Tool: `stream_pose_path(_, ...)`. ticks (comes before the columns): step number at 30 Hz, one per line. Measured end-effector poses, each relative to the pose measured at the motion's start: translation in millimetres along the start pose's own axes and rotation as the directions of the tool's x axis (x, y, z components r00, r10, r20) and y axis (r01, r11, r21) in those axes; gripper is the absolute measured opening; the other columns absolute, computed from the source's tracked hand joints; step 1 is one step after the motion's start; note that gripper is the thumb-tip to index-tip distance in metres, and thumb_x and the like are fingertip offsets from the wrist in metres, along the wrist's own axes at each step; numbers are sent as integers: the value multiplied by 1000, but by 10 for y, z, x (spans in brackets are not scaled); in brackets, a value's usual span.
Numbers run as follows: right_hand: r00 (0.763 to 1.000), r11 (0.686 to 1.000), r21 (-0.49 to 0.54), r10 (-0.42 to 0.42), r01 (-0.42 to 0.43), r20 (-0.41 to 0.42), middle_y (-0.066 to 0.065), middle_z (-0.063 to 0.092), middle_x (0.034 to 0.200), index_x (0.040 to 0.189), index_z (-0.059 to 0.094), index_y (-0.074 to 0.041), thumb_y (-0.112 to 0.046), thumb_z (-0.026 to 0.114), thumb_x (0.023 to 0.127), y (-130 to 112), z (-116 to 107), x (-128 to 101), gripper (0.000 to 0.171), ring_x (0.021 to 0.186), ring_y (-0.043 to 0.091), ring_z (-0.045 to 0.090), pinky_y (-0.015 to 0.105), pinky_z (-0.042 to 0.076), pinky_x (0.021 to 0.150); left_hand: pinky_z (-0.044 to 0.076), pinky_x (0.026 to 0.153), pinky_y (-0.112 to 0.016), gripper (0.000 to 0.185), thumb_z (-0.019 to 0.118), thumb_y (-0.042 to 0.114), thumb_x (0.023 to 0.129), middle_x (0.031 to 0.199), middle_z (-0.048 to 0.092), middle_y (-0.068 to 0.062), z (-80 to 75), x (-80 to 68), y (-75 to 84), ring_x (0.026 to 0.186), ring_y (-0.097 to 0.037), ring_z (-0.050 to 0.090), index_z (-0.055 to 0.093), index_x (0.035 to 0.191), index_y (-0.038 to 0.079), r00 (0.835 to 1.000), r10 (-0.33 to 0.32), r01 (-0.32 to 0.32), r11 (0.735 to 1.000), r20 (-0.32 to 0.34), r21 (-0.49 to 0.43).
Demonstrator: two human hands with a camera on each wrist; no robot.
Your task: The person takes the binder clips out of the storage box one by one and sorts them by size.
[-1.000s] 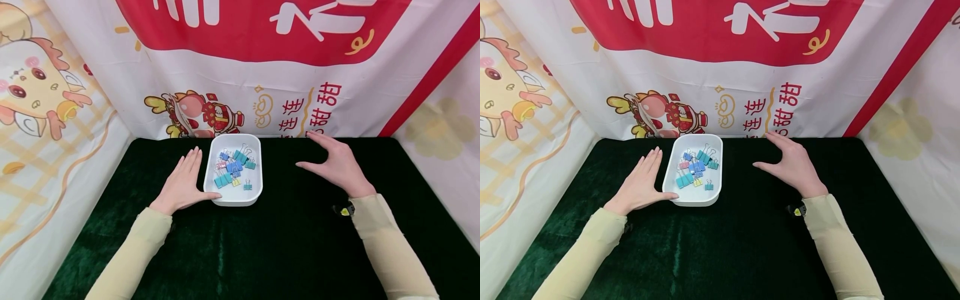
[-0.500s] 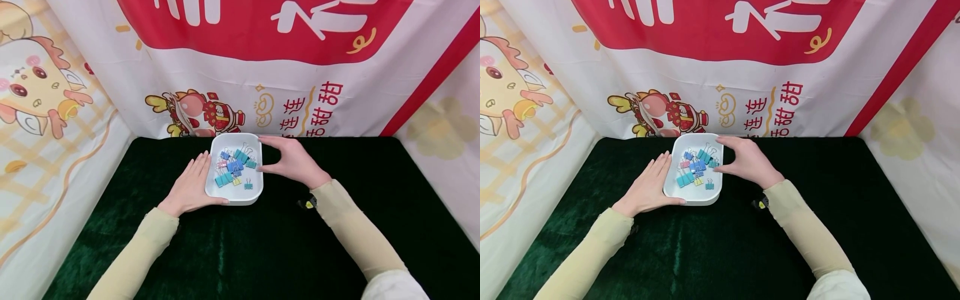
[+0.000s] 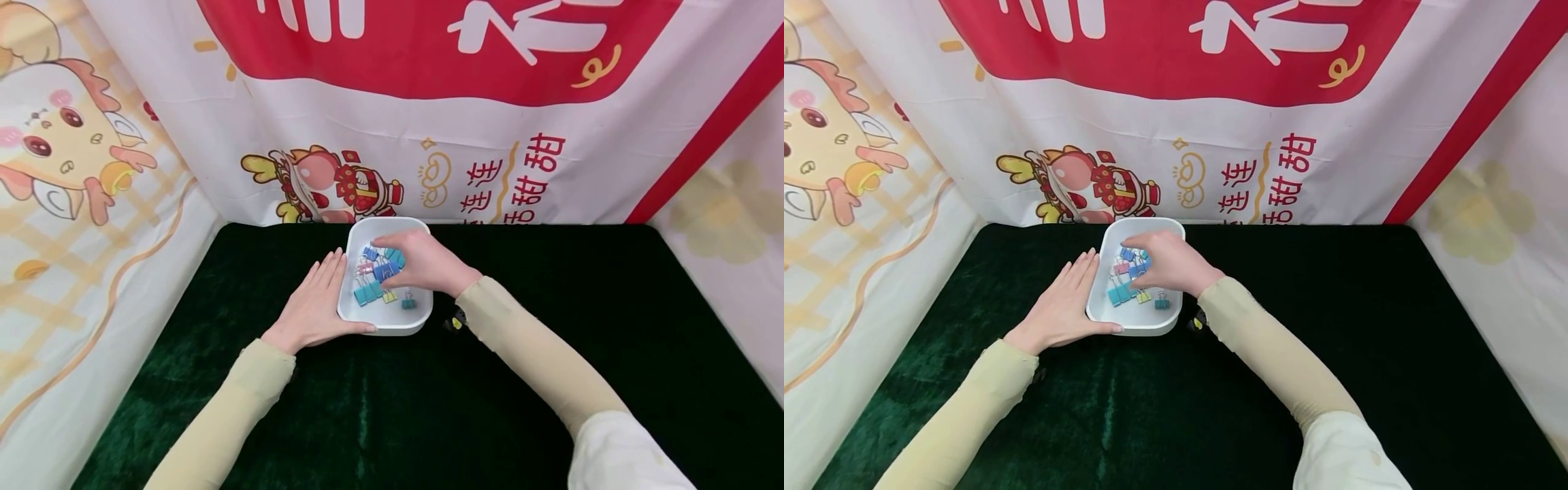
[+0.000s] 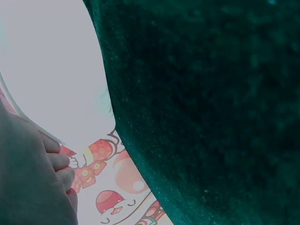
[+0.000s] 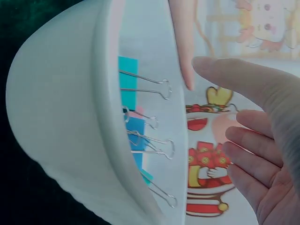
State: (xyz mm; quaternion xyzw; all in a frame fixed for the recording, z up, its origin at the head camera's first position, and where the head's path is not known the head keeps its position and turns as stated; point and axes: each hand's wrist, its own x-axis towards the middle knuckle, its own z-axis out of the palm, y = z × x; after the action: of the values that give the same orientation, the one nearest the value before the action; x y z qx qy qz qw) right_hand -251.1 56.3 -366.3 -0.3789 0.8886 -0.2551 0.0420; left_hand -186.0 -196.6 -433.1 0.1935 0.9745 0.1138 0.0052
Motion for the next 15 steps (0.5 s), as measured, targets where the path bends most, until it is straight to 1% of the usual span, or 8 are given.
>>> stream_pose_path(7,996,1000,-3,17,-16,89,3,66,134,137,67,-13,-34,93,76,-36,123,184,70,125,19,59,39,42,110,6,123,-46,135,53,94,71,170,2,-7,3,-4,-11,155,-24,0,5,164,9,1000,15,-15,1000,1,7)
stream_pose_path(11,990,999,-9,41,-41,138,7,68,130,135,68,-11,-32,93,76,-14,203,266,67,123,23,60,44,34,114,5,123,-45,136,52,95,70,170,3,-7,-2,-7,-3,155,-23,-1,6,164,9,1000,12,-12,1000,-4,7)
stream_pose_path(14,984,998,-27,66,-62,163,7,68,130,135,68,-12,-34,92,77,22,275,315,67,123,22,60,47,32,115,5,123,-45,136,51,96,70,170,4,-7,1,-9,-3,155,-23,0,7,164,8,1000,9,-9,1000,-5,5)
stream_pose_path(15,984,997,-31,70,-66,166,6,68,130,135,68,-12,-34,92,77,27,296,327,67,123,20,59,46,33,115,5,123,-45,136,51,96,70,170,5,-8,3,-11,-6,155,-23,0,8,164,8,1000,11,-10,1000,-4,5)
